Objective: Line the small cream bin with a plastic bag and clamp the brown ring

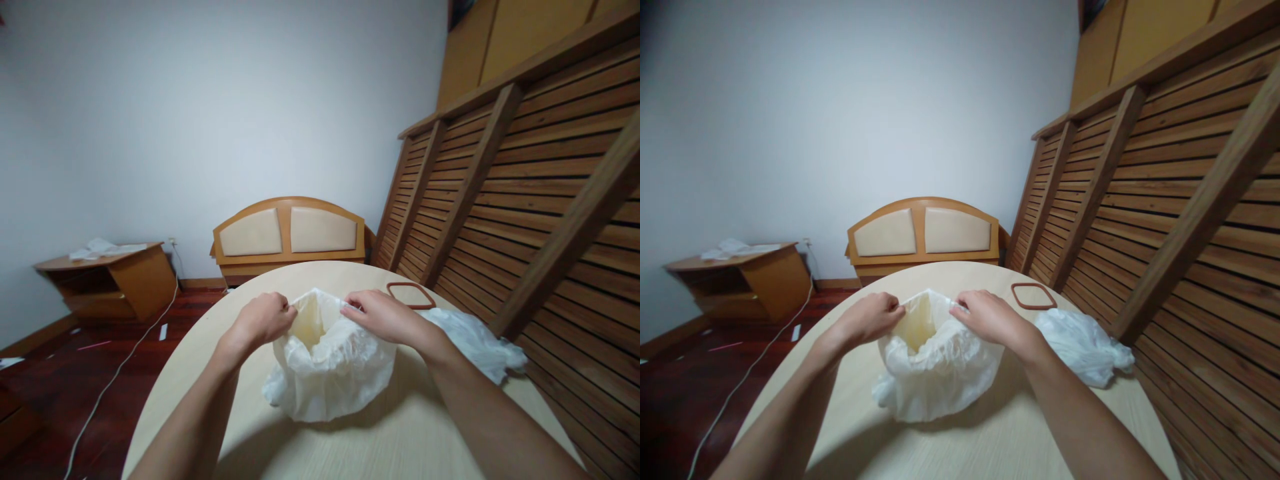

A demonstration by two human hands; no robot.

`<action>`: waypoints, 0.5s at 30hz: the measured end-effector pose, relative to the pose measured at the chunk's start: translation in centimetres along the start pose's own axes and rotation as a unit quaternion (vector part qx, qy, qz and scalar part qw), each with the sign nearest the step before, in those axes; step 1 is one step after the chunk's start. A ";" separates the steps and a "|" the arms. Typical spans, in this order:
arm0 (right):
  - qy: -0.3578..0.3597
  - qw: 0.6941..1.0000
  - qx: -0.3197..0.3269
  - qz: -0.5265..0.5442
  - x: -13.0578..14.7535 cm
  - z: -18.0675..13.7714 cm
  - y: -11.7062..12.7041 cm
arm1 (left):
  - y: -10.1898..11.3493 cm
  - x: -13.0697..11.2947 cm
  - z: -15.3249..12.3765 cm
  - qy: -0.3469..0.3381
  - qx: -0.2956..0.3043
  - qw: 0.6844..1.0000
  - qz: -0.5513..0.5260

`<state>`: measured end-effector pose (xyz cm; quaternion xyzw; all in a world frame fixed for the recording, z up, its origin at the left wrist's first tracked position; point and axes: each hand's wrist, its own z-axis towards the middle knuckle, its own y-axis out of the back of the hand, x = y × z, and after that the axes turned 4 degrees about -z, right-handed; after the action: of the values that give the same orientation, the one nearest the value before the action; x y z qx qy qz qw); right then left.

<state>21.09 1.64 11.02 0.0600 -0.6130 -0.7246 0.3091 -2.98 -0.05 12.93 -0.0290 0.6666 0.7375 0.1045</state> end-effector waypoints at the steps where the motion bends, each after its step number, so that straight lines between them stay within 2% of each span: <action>1: 0.000 1.000 0.005 -0.001 0.1 0.0 0.0 | 0.1 0.0 -0.1 0.004 0.018 1.000 0.004; 4: -0.001 1.000 0.000 0.019 -0.1 0.0 0.0 | 0.2 0.0 -0.3 0.013 0.050 0.999 0.002; 7: -0.009 0.999 -0.024 0.048 -0.5 0.0 -0.1 | -0.3 0.0 0.0 0.001 0.007 0.999 -0.048; 10: -0.027 0.998 -0.030 0.048 -0.6 0.1 -0.1 | -1.4 -0.1 0.8 -0.049 -0.048 0.989 -0.133; 12: -0.037 0.998 -0.036 0.036 -0.5 0.1 -0.1 | -2.1 -0.2 1.4 -0.076 -0.059 0.982 -0.164; 15: -0.042 0.998 -0.037 0.023 -0.4 0.0 0.2 | -2.3 -0.2 1.7 -0.065 -0.059 0.986 -0.143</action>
<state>21.50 1.89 11.11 0.0043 -0.5993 -0.7416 0.3014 -2.19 1.85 10.87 -0.0827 0.6025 0.7533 0.2502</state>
